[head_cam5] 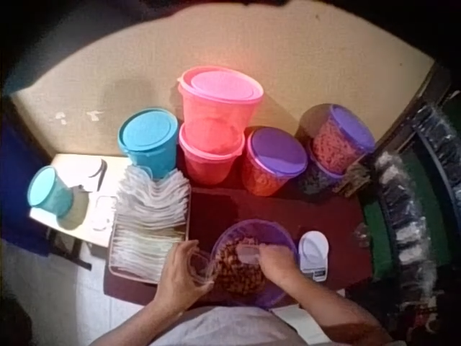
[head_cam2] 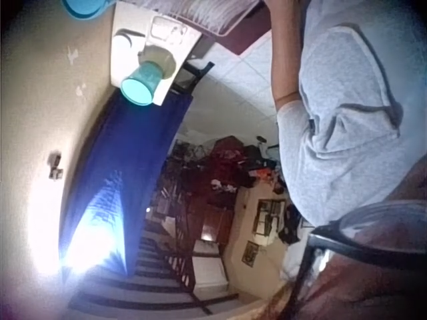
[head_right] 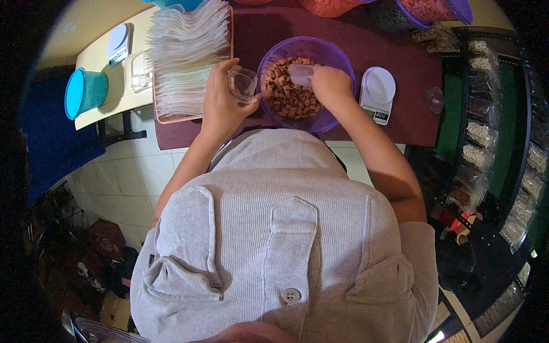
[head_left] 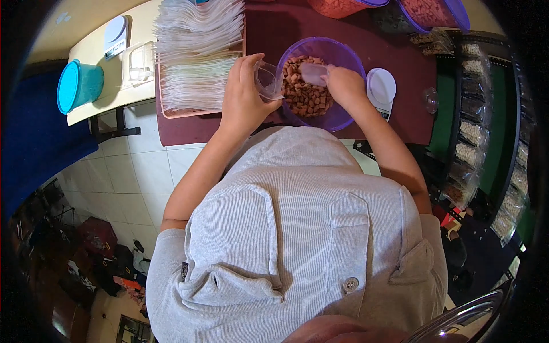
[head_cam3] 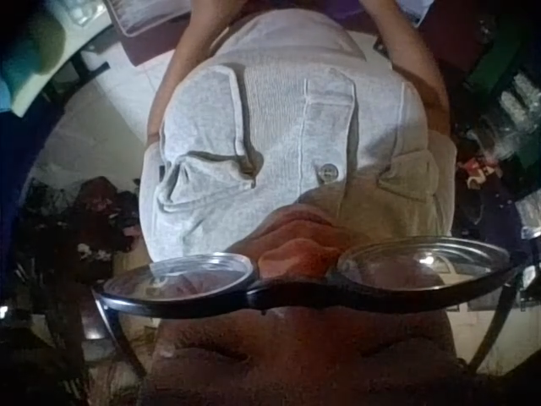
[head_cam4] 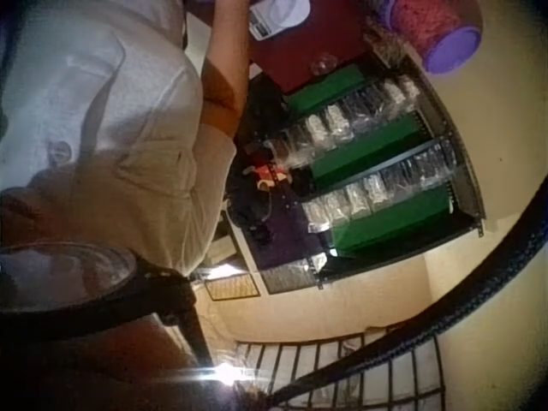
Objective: Weighing and packaging peanuts into plastic bags.
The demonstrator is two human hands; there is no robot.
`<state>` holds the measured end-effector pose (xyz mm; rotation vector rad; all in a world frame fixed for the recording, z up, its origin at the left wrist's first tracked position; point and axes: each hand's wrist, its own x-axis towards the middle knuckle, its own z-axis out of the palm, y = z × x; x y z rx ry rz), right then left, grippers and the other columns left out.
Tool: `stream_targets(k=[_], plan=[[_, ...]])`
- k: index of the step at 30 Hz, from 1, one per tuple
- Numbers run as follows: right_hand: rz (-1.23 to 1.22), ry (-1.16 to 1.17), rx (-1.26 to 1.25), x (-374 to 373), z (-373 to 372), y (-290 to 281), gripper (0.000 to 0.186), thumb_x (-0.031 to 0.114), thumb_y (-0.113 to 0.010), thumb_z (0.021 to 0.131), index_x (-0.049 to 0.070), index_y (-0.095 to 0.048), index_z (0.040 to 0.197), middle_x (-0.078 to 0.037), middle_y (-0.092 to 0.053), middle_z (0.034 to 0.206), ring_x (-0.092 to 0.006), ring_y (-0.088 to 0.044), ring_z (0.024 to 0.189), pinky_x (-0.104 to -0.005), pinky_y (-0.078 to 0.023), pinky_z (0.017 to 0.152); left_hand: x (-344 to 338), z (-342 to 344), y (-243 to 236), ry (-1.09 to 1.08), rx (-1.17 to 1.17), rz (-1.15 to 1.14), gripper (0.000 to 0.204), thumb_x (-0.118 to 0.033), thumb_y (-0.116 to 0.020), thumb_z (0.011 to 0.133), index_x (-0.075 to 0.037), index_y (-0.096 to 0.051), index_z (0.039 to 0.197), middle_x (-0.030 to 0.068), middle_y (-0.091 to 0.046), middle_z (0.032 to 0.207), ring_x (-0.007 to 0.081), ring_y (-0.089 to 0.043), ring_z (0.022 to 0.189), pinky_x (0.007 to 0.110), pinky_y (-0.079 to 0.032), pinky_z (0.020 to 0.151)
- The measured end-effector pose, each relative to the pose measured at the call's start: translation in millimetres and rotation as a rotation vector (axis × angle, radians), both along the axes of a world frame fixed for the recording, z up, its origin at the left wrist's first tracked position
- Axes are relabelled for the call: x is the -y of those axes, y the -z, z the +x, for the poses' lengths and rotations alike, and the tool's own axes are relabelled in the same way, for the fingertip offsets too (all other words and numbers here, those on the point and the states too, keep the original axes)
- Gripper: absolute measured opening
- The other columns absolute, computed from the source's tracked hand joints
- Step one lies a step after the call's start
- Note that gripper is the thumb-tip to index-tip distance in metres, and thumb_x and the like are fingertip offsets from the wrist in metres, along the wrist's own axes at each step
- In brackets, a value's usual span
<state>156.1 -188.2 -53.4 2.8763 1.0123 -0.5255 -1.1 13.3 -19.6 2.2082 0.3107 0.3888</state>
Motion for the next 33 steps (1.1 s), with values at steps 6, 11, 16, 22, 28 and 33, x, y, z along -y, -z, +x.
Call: stream_targets(k=[6,11,16,22,28,33], plan=[[-0.115,-0.097,0.109,-5,-23,26,0.022,0.02,-0.053,0.09,0.007,-0.064,0.104,-0.017,-0.069,0.092,-0.0343,-0.068,0.086,-0.0481,-0.052,0.077,3,1,4,0.033,-0.009,0.006,0.08,-0.007,-0.085,0.06,-0.004,-0.043,0.129,0.0169,-0.05,0.121,0.0352,-0.052,0.113,0.041,-0.044,0.098],[-0.094,-0.029,-0.292,1,-20,20,0.037,0.026,-0.056,0.088,0.004,-0.061,0.118,-0.021,-0.069,0.1,-0.0357,-0.066,0.096,-0.0458,-0.051,0.084,3,-1,5,0.012,-0.016,0.02,0.082,-0.005,-0.084,0.057,-0.004,-0.044,0.129,0.0169,-0.051,0.122,0.0362,-0.051,0.115,0.042,-0.044,0.098],[-0.046,0.072,-0.536,3,-12,39,0.04,0.03,-0.058,0.087,0.002,-0.063,0.115,-0.023,-0.067,0.105,-0.0363,-0.065,0.1,-0.0436,-0.05,0.085,5,-1,2,0.033,-0.011,0.0,0.083,-0.003,-0.084,0.057,-0.004,-0.044,0.129,0.0169,-0.051,0.122,0.0364,-0.051,0.115,0.042,-0.044,0.098],[0.11,0.124,-0.621,8,2,26,0.035,0.027,-0.054,0.087,-0.002,-0.065,0.104,-0.019,-0.067,0.087,-0.0281,-0.065,0.083,-0.038,-0.049,0.077,0,-6,4,0.019,0.043,-0.019,0.081,-0.008,-0.085,0.062,-0.005,-0.042,0.13,0.0176,-0.05,0.121,0.0359,-0.051,0.114,0.041,-0.045,0.097],[0.345,0.28,-0.812,20,5,20,0.028,0.019,-0.05,0.088,-0.002,-0.065,0.098,-0.008,-0.063,0.077,-0.0194,-0.058,0.073,-0.0342,-0.047,0.07,-1,-5,3,0.009,0.079,-0.017,0.078,-0.011,-0.084,0.065,-0.004,-0.043,0.13,0.0179,-0.05,0.121,0.0353,-0.052,0.113,0.041,-0.044,0.097],[0.501,0.124,-0.513,24,9,-20,0.03,0.023,-0.049,0.088,-0.002,-0.064,0.095,-0.019,-0.066,0.084,-0.0354,-0.063,0.079,-0.0431,-0.047,0.073,0,-3,-1,0.058,0.073,-0.063,0.078,-0.011,-0.084,0.066,-0.003,-0.042,0.131,0.018,-0.05,0.121,0.0349,-0.053,0.113,0.041,-0.044,0.097]])
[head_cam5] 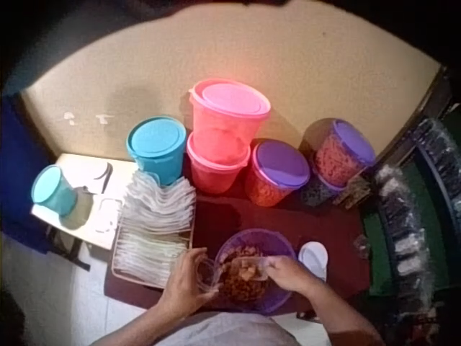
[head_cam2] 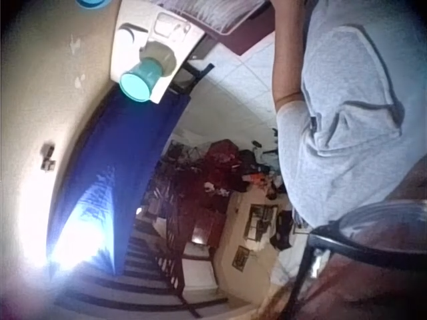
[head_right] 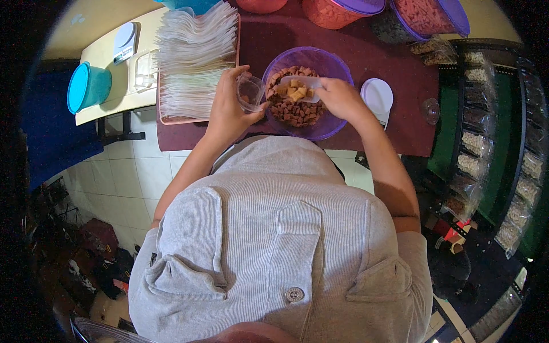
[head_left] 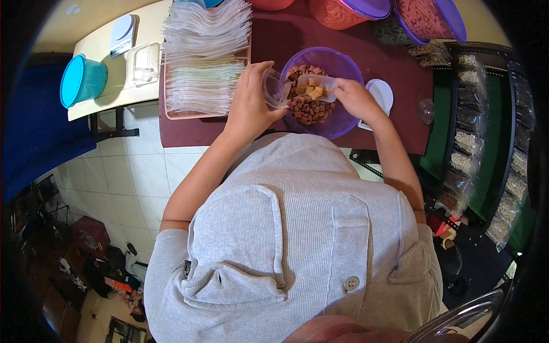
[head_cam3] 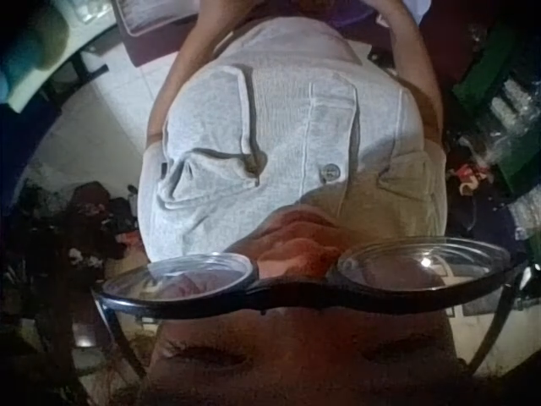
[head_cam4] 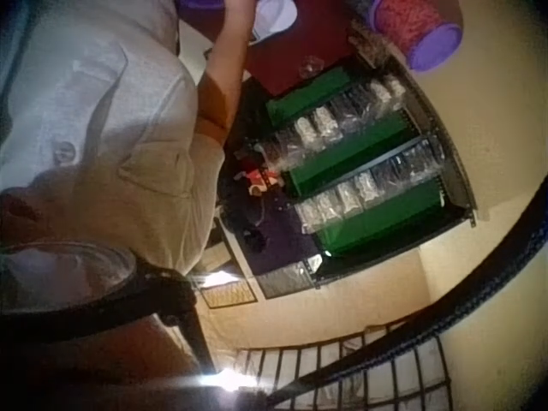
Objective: Weighing and packaging peanuts into plastic bags.
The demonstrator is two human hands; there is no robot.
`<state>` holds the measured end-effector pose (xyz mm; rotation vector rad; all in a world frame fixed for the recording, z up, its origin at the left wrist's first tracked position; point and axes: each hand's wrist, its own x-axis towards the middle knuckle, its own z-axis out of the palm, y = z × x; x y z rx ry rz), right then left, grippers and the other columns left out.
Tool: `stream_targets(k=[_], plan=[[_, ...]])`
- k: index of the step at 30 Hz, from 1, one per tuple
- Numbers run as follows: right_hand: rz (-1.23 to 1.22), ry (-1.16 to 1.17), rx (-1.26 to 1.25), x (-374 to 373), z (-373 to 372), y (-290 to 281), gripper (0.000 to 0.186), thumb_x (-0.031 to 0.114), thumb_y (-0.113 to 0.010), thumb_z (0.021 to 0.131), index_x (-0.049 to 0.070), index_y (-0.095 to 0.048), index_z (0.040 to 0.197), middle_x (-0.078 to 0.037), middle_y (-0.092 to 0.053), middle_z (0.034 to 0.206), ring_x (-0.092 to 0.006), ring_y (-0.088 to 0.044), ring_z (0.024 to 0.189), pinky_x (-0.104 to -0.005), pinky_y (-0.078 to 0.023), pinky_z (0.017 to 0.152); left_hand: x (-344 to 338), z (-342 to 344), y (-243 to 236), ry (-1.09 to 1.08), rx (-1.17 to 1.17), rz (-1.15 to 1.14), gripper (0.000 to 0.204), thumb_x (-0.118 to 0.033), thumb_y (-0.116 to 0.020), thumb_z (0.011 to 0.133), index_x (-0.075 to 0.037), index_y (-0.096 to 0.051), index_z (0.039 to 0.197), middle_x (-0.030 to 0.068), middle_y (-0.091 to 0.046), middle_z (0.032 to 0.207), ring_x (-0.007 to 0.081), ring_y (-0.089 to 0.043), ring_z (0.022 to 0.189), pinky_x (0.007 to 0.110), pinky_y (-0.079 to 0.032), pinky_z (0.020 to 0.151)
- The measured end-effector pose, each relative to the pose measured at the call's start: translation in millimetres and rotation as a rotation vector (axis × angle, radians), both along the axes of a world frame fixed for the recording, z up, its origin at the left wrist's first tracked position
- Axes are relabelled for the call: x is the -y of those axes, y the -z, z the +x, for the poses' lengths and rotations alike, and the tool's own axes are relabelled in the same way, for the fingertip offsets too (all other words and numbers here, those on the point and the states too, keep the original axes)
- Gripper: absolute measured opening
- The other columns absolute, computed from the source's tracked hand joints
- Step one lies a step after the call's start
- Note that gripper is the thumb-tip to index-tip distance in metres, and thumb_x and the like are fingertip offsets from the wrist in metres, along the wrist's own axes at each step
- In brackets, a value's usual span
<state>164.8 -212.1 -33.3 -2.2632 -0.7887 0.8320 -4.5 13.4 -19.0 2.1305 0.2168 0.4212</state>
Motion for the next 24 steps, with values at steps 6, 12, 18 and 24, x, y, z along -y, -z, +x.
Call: stream_targets(k=[6,12,18,24], plan=[[-0.2,0.017,0.042,-10,8,-69,0.031,0.027,-0.049,0.088,-0.002,-0.06,0.089,-0.025,-0.063,0.085,-0.0403,-0.062,0.082,-0.0476,-0.046,0.074,2,3,-8,0.077,-0.014,0.002,0.08,-0.008,-0.084,0.064,-0.003,-0.042,0.131,0.0177,-0.051,0.12,0.0352,-0.053,0.114,0.041,-0.044,0.097],[-0.282,-0.094,0.2,-26,-16,-106,0.03,0.027,-0.048,0.087,-0.001,-0.061,0.087,-0.025,-0.063,0.085,-0.0413,-0.062,0.083,-0.0482,-0.046,0.074,8,4,-17,0.13,-0.04,-0.015,0.08,-0.004,-0.083,0.061,-0.003,-0.043,0.13,0.0169,-0.051,0.119,0.0353,-0.052,0.114,0.041,-0.046,0.096],[-0.262,-0.074,0.181,-29,-7,-118,0.031,0.028,-0.047,0.087,0.0,-0.062,0.086,-0.024,-0.064,0.084,-0.041,-0.062,0.084,-0.049,-0.046,0.075,8,8,-25,0.141,-0.094,0.008,0.077,-0.003,-0.082,0.059,-0.003,-0.045,0.127,0.0166,-0.052,0.12,0.036,-0.051,0.116,0.041,-0.046,0.096],[-0.306,-0.066,0.236,-21,-15,-103,0.032,0.028,-0.048,0.086,0.001,-0.064,0.087,-0.023,-0.065,0.085,-0.0407,-0.063,0.083,-0.0493,-0.047,0.075,18,13,-22,0.181,-0.116,0.11,0.079,-0.005,-0.083,0.057,-0.002,-0.046,0.127,0.0169,-0.052,0.118,0.0364,-0.053,0.111,0.041,-0.047,0.094]])
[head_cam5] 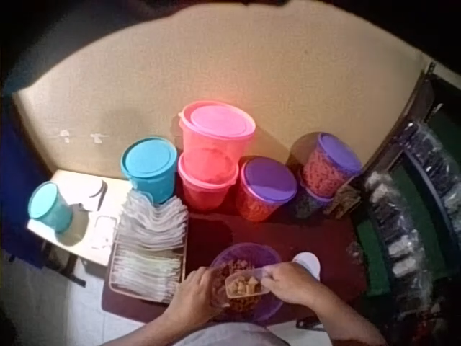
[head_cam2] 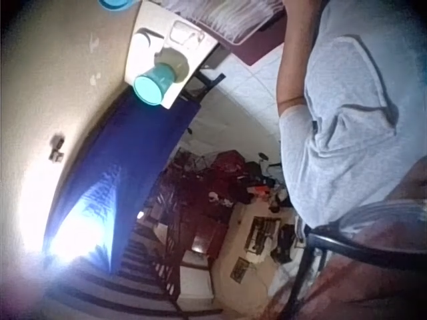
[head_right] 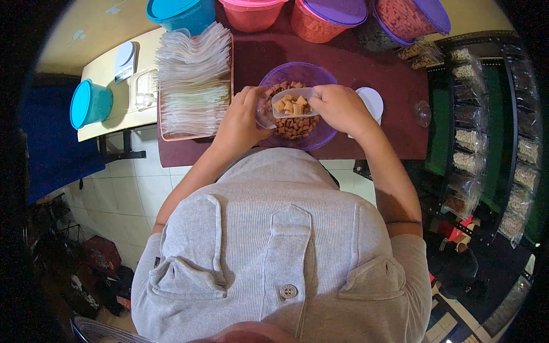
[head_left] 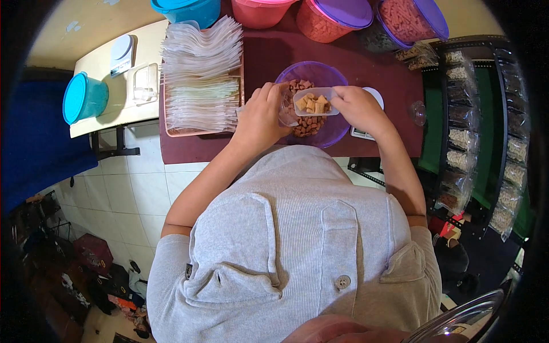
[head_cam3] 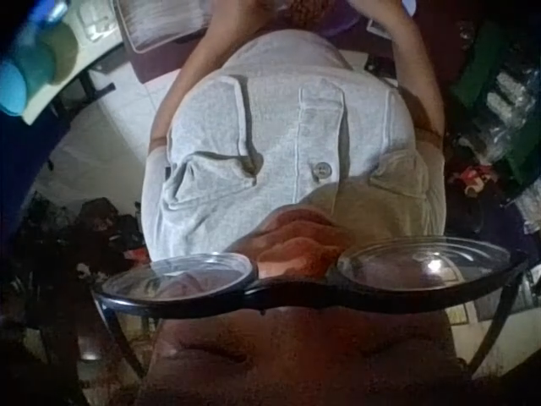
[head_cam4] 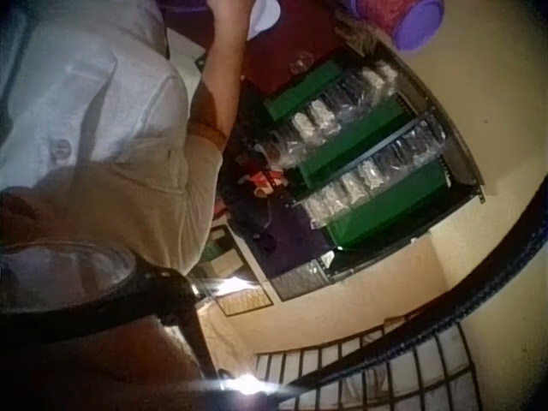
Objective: Weighing and packaging peanuts into plastic bags.
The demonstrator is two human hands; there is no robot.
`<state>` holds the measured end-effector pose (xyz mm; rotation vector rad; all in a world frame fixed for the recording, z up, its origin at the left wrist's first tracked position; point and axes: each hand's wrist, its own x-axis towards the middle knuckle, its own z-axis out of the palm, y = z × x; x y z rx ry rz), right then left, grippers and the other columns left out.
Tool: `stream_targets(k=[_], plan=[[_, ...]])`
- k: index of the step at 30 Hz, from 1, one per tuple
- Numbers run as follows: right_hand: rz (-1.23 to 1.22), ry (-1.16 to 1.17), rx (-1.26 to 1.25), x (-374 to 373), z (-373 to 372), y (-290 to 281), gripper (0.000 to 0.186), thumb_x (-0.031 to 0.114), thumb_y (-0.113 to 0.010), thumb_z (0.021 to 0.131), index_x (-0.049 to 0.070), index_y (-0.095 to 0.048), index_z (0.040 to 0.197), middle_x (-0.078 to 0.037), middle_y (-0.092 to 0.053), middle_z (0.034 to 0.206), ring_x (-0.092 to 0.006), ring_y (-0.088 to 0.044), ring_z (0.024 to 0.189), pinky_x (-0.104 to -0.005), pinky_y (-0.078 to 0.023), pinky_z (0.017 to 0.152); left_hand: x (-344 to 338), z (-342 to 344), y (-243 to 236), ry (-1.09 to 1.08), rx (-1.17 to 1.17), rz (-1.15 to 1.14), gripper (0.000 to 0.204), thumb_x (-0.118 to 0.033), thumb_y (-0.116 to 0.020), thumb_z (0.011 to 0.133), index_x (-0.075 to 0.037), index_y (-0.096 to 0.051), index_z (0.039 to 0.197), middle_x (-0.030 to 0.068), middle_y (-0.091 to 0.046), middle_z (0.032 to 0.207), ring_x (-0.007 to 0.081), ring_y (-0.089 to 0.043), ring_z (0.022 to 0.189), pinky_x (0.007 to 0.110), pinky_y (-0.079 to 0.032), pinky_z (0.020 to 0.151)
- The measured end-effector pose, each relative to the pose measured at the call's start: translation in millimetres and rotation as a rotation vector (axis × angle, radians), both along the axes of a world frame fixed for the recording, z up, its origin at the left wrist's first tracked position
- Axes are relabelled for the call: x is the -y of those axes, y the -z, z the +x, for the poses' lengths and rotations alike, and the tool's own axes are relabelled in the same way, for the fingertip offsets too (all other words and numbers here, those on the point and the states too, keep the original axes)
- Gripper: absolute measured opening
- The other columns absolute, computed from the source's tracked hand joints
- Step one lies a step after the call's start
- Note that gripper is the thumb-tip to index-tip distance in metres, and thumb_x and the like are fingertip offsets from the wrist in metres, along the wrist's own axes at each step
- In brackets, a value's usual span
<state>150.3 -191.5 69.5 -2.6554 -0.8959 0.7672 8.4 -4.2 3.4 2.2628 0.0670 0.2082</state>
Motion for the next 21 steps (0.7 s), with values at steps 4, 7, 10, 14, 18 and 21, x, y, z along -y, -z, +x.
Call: stream_targets(k=[4,7,10,14,18,21], plan=[[-0.07,-0.031,0.063,-3,-10,-8,0.031,0.028,-0.05,0.085,0.002,-0.065,0.085,-0.022,-0.066,0.082,-0.0404,-0.064,0.08,-0.0496,-0.049,0.074,8,2,1,0.014,0.02,0.091,0.08,-0.009,-0.084,0.055,-0.001,-0.047,0.126,0.0158,-0.053,0.115,0.0352,-0.054,0.105,0.041,-0.048,0.089],[-0.075,-0.085,0.218,0,-20,-8,0.027,0.025,-0.051,0.084,0.002,-0.064,0.081,-0.021,-0.064,0.075,-0.0388,-0.064,0.074,-0.0494,-0.048,0.07,12,6,4,0.039,0.051,0.097,0.078,-0.009,-0.084,0.055,-0.001,-0.049,0.124,0.0148,-0.054,0.113,0.0346,-0.055,0.104,0.042,-0.048,0.088],[-0.064,-0.137,0.346,-3,-27,-15,0.026,0.025,-0.054,0.083,0.002,-0.064,0.078,-0.02,-0.064,0.072,-0.0371,-0.064,0.071,-0.049,-0.048,0.068,17,8,2,0.038,0.052,0.095,0.077,-0.008,-0.083,0.055,-0.001,-0.05,0.123,0.0142,-0.055,0.113,0.0345,-0.055,0.103,0.042,-0.048,0.087],[-0.073,-0.242,0.483,-7,-26,-22,0.026,0.027,-0.059,0.082,0.004,-0.066,0.076,-0.017,-0.066,0.071,-0.0342,-0.066,0.068,-0.0476,-0.048,0.068,17,9,5,0.03,0.056,0.091,0.077,-0.008,-0.083,0.056,-0.001,-0.049,0.125,0.0147,-0.055,0.115,0.0348,-0.055,0.104,0.043,-0.048,0.088],[-0.088,-0.327,0.552,-17,-26,-34,0.024,0.027,-0.059,0.081,0.005,-0.066,0.075,-0.014,-0.066,0.068,-0.031,-0.065,0.065,-0.0449,-0.047,0.066,15,7,5,0.03,0.092,0.0,0.079,-0.006,-0.083,0.056,-0.001,-0.048,0.126,0.0159,-0.056,0.117,0.0355,-0.055,0.108,0.043,-0.048,0.09],[-0.139,-0.362,0.535,-26,-29,-38,0.022,0.023,-0.055,0.08,0.005,-0.065,0.075,-0.016,-0.065,0.069,-0.0324,-0.064,0.067,-0.0445,-0.046,0.069,15,4,6,0.016,0.102,-0.031,0.081,-0.005,-0.083,0.055,-0.001,-0.047,0.127,0.0161,-0.056,0.117,0.036,-0.055,0.108,0.043,-0.048,0.091]])
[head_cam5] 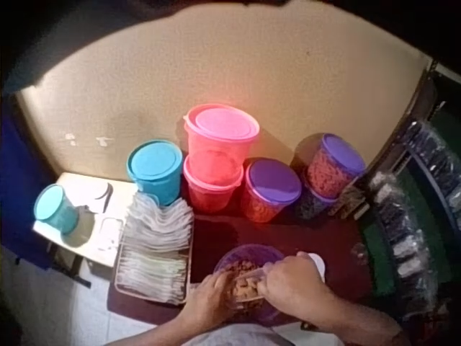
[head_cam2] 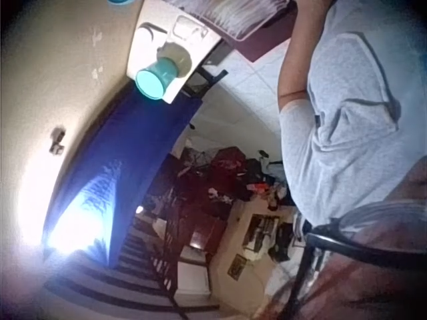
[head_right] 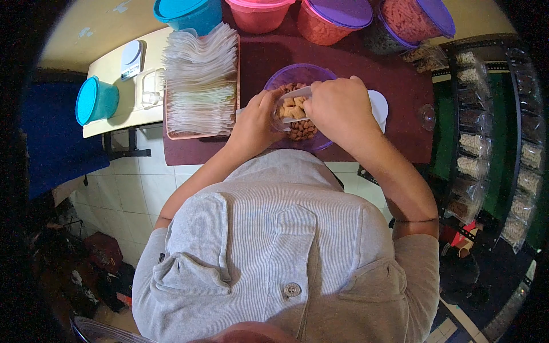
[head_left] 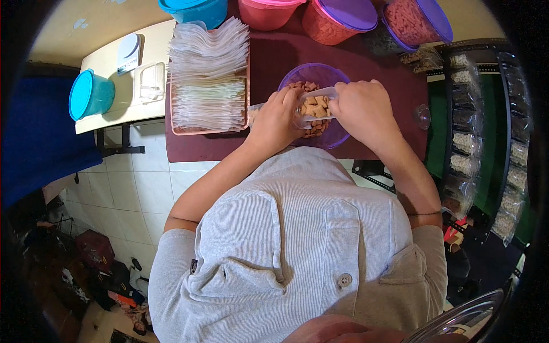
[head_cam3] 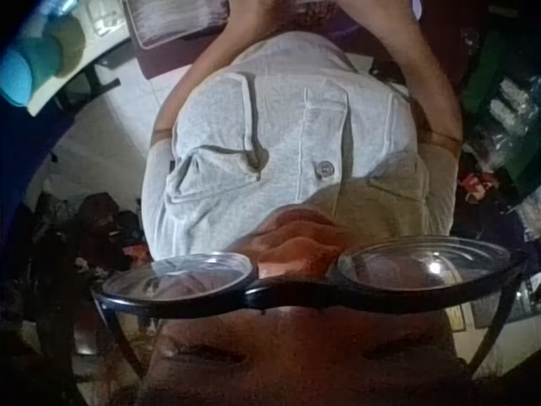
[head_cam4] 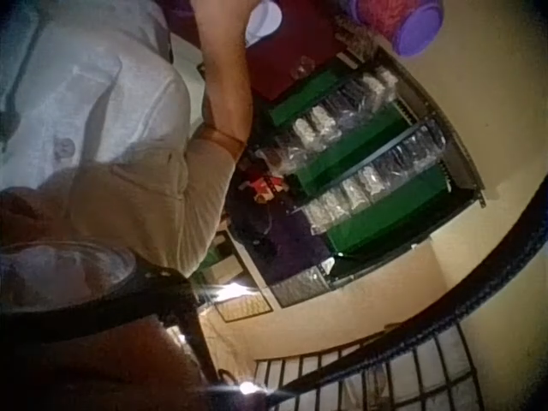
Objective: Weighing and packaging peanuts into plastic bags.
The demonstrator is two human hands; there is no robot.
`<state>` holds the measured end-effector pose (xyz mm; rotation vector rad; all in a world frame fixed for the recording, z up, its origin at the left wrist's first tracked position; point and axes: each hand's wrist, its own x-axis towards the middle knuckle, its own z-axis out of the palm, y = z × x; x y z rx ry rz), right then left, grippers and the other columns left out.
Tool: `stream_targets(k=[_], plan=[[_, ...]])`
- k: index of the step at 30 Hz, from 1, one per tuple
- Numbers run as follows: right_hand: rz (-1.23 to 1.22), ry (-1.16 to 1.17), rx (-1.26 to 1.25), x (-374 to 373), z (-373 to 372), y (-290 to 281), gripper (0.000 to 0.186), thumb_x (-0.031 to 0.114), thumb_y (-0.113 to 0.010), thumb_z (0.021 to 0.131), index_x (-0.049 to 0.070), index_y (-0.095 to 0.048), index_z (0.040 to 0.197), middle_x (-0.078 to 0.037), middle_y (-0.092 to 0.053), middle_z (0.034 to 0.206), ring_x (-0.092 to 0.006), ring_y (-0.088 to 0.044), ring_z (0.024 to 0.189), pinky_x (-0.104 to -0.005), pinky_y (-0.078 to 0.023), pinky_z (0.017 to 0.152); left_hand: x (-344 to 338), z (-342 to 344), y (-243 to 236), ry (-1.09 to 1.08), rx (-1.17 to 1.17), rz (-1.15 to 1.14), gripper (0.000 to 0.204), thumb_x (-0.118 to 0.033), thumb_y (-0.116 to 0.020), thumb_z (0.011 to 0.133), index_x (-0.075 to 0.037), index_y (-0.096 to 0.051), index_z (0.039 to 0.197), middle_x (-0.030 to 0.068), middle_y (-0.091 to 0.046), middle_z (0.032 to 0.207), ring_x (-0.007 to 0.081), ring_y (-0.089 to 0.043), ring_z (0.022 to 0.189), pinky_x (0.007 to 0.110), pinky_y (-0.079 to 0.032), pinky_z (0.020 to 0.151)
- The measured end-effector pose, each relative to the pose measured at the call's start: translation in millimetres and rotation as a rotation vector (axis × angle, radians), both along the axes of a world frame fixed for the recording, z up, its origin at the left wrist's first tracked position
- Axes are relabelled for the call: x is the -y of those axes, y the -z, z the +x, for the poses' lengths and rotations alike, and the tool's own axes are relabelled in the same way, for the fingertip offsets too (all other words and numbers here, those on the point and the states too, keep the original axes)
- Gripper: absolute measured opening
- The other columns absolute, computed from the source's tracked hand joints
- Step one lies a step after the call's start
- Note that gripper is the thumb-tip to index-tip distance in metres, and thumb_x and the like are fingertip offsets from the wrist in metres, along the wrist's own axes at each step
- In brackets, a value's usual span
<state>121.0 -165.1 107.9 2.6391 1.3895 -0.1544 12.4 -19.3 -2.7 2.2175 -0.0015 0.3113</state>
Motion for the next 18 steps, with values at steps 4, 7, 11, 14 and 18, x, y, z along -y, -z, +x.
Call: stream_targets(k=[4,7,11,14,18], plan=[[-0.013,-0.058,0.063,-6,-2,11,0.022,0.025,-0.06,0.08,0.006,-0.068,0.076,-0.012,-0.067,0.067,-0.0274,-0.066,0.064,-0.0434,-0.046,0.064,0,0,2,0.001,0.027,-0.005,0.074,-0.004,-0.08,0.056,0.001,-0.049,0.123,0.0173,-0.056,0.116,0.0364,-0.055,0.105,0.043,-0.048,0.09],[-0.026,-0.061,0.034,-10,-1,8,0.022,0.025,-0.059,0.08,0.006,-0.069,0.078,-0.012,-0.067,0.068,-0.028,-0.066,0.065,-0.0443,-0.046,0.065,0,-2,3,-0.028,0.01,-0.022,0.082,-0.004,-0.084,0.054,-0.003,-0.047,0.127,0.0161,-0.057,0.114,0.0367,-0.055,0.108,0.044,-0.048,0.09],[0.01,-0.02,-0.009,-8,-1,7,0.022,0.025,-0.058,0.081,0.006,-0.068,0.079,-0.012,-0.067,0.07,-0.0289,-0.065,0.064,-0.0448,-0.046,0.067,-2,-1,1,-0.02,0.037,-0.014,0.073,-0.003,-0.08,0.055,0.0,-0.05,0.122,0.016,-0.057,0.117,0.0358,-0.056,0.105,0.043,-0.049,0.09],[0.051,-0.024,0.032,-3,3,6,0.021,0.024,-0.058,0.081,0.006,-0.068,0.078,-0.012,-0.067,0.069,-0.0284,-0.065,0.065,-0.0448,-0.045,0.067,-2,-3,2,-0.027,-0.004,-0.027,0.08,-0.003,-0.084,0.054,-0.003,-0.047,0.125,0.0159,-0.057,0.113,0.0365,-0.055,0.108,0.043,-0.048,0.091],[-0.018,0.0,0.021,-7,0,-1,0.022,0.025,-0.057,0.082,0.006,-0.067,0.076,-0.012,-0.067,0.069,-0.028,-0.065,0.065,-0.0443,-0.045,0.066,-3,-1,-2,-0.023,-0.004,-0.066,0.077,-0.002,-0.083,0.056,-0.003,-0.048,0.125,0.0162,-0.057,0.113,0.0363,-0.055,0.108,0.043,-0.048,0.091]])
